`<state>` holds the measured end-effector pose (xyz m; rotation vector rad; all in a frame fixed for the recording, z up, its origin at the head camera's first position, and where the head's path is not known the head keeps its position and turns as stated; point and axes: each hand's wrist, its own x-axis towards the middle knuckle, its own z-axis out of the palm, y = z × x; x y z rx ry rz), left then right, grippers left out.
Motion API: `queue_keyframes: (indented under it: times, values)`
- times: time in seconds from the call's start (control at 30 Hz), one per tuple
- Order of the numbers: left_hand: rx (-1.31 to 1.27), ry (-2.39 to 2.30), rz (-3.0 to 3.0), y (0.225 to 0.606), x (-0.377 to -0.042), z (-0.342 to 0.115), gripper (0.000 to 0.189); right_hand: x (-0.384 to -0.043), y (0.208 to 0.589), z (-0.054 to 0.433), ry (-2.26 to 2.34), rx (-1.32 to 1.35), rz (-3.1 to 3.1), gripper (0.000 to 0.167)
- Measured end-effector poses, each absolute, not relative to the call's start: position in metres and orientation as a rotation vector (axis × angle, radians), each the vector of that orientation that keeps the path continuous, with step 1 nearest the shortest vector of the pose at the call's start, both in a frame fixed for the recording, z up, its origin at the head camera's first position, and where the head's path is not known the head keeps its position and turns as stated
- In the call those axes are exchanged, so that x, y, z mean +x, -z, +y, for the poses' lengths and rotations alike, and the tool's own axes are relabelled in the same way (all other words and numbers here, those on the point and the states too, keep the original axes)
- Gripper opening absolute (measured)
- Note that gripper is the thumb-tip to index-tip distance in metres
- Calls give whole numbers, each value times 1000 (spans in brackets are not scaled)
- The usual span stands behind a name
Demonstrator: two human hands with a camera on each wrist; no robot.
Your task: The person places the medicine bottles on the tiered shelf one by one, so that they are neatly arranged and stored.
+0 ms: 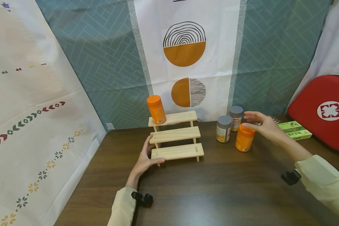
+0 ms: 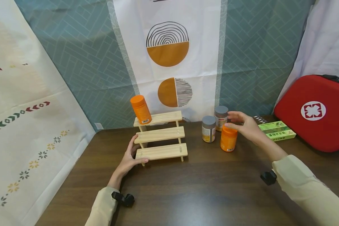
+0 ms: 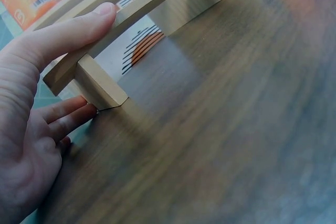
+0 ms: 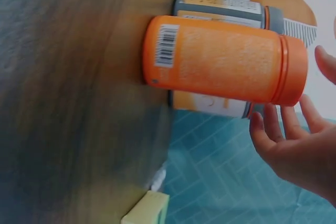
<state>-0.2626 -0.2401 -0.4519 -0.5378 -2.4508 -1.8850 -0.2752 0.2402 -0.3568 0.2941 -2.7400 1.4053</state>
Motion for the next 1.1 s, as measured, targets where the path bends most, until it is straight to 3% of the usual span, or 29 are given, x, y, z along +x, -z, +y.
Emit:
queue_keyframes:
  times: [1.1]
  values:
    - [-519, 1915, -2485, 450, -263, -240, 111, -281, 382, 253, -1549, 480, -2905, 70]
